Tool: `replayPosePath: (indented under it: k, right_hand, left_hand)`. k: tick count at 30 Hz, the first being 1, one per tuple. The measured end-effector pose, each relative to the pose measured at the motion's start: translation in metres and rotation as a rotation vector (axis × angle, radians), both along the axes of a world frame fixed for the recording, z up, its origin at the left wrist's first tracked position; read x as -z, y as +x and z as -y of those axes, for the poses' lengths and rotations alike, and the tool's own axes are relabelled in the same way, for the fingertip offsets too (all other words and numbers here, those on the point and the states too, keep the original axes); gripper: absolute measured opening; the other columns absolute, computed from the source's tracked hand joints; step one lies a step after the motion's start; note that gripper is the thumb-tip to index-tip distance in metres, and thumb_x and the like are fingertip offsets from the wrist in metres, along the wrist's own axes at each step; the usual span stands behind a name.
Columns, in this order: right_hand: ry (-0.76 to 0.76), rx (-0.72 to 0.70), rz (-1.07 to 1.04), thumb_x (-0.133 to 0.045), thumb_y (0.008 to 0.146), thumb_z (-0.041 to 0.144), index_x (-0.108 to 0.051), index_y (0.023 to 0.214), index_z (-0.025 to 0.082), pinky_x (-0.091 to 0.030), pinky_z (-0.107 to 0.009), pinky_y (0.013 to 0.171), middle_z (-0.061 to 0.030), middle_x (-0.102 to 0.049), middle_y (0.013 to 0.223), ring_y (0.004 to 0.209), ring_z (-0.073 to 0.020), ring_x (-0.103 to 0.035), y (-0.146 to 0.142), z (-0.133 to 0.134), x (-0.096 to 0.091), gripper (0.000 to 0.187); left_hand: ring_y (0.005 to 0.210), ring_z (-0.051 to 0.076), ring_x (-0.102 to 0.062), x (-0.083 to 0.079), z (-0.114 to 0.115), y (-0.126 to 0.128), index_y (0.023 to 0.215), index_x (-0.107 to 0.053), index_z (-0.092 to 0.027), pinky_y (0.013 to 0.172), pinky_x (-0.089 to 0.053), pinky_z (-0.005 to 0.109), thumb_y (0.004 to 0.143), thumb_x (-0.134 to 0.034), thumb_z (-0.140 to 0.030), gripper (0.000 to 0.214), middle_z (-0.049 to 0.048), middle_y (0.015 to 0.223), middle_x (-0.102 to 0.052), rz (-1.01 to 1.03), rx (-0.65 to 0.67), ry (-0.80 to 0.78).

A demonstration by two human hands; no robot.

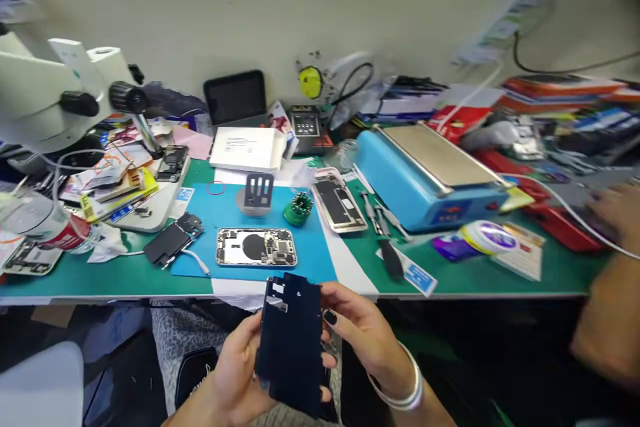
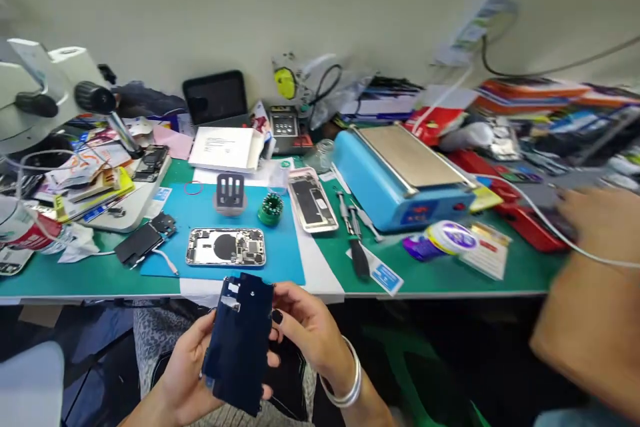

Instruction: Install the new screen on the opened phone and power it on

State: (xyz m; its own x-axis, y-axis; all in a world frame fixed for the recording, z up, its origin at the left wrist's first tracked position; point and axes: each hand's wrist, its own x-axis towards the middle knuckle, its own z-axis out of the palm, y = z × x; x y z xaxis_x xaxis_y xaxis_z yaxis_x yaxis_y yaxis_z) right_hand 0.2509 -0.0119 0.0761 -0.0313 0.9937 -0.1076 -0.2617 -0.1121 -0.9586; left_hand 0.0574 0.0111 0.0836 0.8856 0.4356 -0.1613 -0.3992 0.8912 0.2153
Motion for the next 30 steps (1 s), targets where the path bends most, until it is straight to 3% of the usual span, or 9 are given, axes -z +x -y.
replayPosePath:
  k: [4, 9, 16, 20, 22, 27, 30]
  right_hand:
    - [-0.069, -0.109, -0.016, -0.076, 0.079, 0.049, -0.065, 0.100, 0.022, -0.046, -0.019, 0.050, 0.0020, -0.062, 0.070, 0.048, -0.0063, -0.053, -0.014, -0.018, -0.006, 0.036]
    - [-0.075, -0.185, -0.003, -0.078, 0.077, 0.047, -0.063, 0.106, 0.025, -0.049, -0.020, 0.056, 0.0015, -0.064, 0.073, 0.055, -0.0082, -0.059, -0.021, -0.028, -0.019, 0.040]
    - [0.015, -0.169, 0.120, -0.073, 0.080, 0.051, -0.068, 0.111, 0.030, -0.054, -0.021, 0.068, -0.0035, -0.068, 0.095, 0.081, -0.0133, -0.065, -0.014, -0.033, -0.030, 0.038]
    - [0.119, -0.187, 0.255, -0.068, 0.086, 0.043, -0.066, 0.116, 0.031, -0.054, -0.022, 0.075, -0.0022, -0.068, 0.093, 0.083, -0.0129, -0.065, -0.007, -0.035, -0.034, 0.033]
    - [0.174, -0.211, 0.343, -0.069, 0.086, 0.036, -0.066, 0.119, 0.030, -0.055, -0.023, 0.077, -0.0026, -0.069, 0.097, 0.084, -0.0137, -0.066, -0.005, -0.034, -0.034, 0.033]
    - [0.255, -0.340, 0.543, -0.070, 0.080, 0.020, -0.069, 0.112, 0.025, -0.055, -0.030, 0.085, -0.0054, -0.072, 0.103, 0.094, -0.0190, -0.068, -0.003, -0.030, -0.027, 0.032]
    - [0.330, -0.278, 0.599, -0.077, 0.077, 0.029, -0.059, 0.130, 0.027, -0.048, -0.042, 0.104, -0.0101, -0.065, 0.126, 0.119, -0.0264, -0.061, -0.001, -0.024, -0.015, 0.056]
  left_hand:
    - [0.109, 0.025, -0.063, -0.001, 0.002, -0.013, 0.130, -0.061, -0.008, 0.088, -0.055, 0.038, 0.098, -0.034, -0.053, 0.061, 0.0163, 0.133, -0.060, 0.075, -0.060, 0.001]
    - [0.091, 0.026, -0.068, 0.008, 0.005, -0.022, 0.124, -0.063, -0.002, 0.080, -0.055, 0.035, 0.094, -0.031, -0.066, 0.078, 0.0201, 0.107, -0.069, 0.072, 0.001, -0.015]
    - [0.095, 0.025, -0.068, 0.019, 0.003, -0.025, 0.128, -0.063, -0.010, 0.073, -0.056, 0.033, 0.088, -0.047, -0.070, 0.074, 0.0167, 0.117, -0.068, 0.164, 0.022, -0.045]
    - [0.085, 0.023, -0.068, 0.031, 0.010, -0.024, 0.124, -0.064, -0.006, 0.077, -0.054, 0.032, 0.079, -0.051, -0.080, 0.087, 0.0172, 0.106, -0.069, 0.089, 0.099, 0.024]
    - [0.086, 0.023, -0.068, 0.034, 0.013, -0.023, 0.123, -0.063, -0.010, 0.073, -0.054, 0.029, 0.076, -0.059, -0.078, 0.082, 0.0158, 0.110, -0.068, 0.015, 0.056, 0.065]
    - [0.083, 0.024, -0.067, 0.023, 0.009, -0.024, 0.120, -0.056, -0.018, 0.059, -0.052, 0.027, 0.073, -0.070, -0.066, 0.069, 0.0126, 0.107, -0.065, -0.283, -0.065, 0.292]
    - [0.096, 0.025, -0.065, 0.012, 0.002, -0.029, 0.123, -0.053, -0.018, 0.073, -0.055, 0.031, 0.071, -0.076, -0.050, 0.065, 0.0125, 0.114, -0.063, -0.727, -0.239, 0.715]
